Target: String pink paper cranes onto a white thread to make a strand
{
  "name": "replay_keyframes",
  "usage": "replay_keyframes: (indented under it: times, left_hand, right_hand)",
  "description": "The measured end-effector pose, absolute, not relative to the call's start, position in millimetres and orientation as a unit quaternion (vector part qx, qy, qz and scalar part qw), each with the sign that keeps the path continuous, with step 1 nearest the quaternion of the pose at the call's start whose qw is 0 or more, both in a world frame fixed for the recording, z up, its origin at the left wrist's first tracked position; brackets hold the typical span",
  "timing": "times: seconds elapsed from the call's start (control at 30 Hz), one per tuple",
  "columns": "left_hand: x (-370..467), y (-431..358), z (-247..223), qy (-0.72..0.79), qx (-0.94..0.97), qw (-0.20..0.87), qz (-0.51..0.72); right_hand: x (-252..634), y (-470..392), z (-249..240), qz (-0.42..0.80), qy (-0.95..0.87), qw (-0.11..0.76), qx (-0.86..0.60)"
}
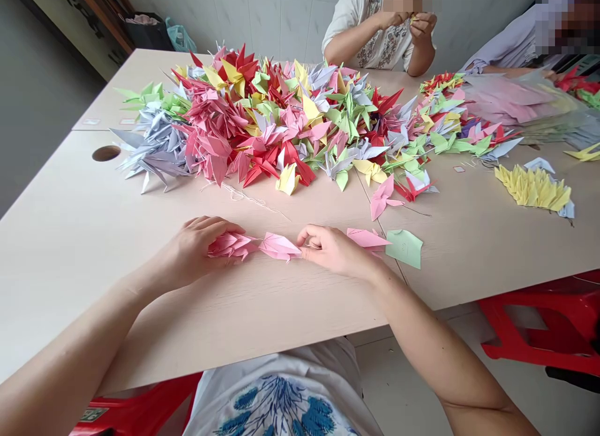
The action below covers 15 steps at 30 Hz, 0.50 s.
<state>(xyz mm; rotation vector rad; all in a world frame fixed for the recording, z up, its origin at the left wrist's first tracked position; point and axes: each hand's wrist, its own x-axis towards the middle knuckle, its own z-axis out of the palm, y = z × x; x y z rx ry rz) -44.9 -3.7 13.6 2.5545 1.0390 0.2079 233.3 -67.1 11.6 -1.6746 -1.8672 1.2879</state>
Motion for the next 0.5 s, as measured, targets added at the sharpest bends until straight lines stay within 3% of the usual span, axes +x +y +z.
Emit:
replay_keyframes:
  times: [0.13, 0.5]
  left_hand:
    - [-41.5, -5.4, 11.7, 0.356, 0.909, 0.191, 0.099]
    - [-29.6, -5.2, 0.9, 0.323, 0.913, 0.197, 0.151]
  right_hand:
    - [231.4, -66.3, 9.8, 0.443, -0.644, 0.176, -0.599]
    - [250.4, -52.6, 4.6, 0.626, -0.564, 0.227, -0.488]
